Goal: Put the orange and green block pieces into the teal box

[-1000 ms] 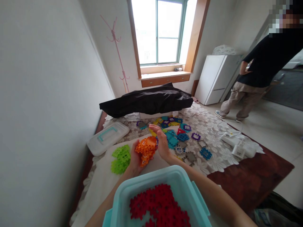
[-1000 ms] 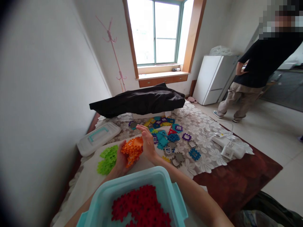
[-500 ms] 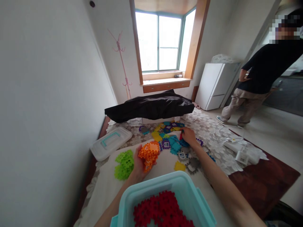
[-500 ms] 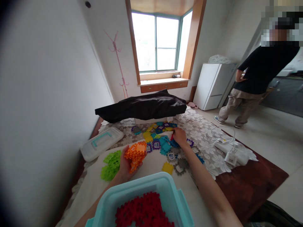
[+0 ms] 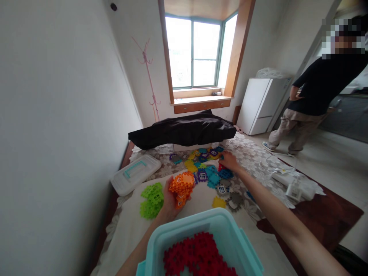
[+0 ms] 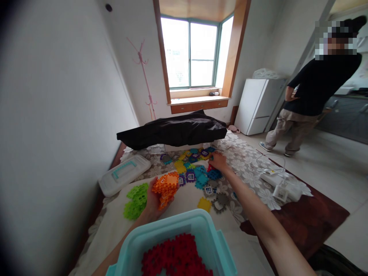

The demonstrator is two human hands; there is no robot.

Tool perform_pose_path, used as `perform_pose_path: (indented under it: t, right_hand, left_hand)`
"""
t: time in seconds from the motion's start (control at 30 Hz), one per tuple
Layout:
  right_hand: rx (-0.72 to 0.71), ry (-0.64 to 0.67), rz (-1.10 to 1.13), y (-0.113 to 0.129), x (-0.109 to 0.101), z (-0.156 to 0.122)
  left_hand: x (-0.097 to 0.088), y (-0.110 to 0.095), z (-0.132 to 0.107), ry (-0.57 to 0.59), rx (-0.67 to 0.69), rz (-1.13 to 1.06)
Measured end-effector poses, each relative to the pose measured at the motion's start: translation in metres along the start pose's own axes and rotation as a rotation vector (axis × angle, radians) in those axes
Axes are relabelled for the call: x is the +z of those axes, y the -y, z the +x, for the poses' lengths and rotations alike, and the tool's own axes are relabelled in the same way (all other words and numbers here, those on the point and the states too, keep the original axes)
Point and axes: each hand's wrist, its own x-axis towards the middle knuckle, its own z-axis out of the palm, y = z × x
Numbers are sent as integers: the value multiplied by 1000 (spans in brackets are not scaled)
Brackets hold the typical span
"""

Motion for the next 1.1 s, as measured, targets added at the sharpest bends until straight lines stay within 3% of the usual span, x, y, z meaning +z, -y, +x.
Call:
perform_pose_path:
  t: [0.43, 0.73, 1.1]
  right_hand:
    - [-138, 72, 0, 6, 1, -21]
    - [-113, 51, -2, 5, 0, -22]
    - [-124, 113, -72, 2, -14, -32]
  left_hand:
    - [-2, 1, 1, 12, -3, -15]
    - [-2, 1, 2, -26, 15, -48]
    - [-2, -1, 0, 8, 16, -34]
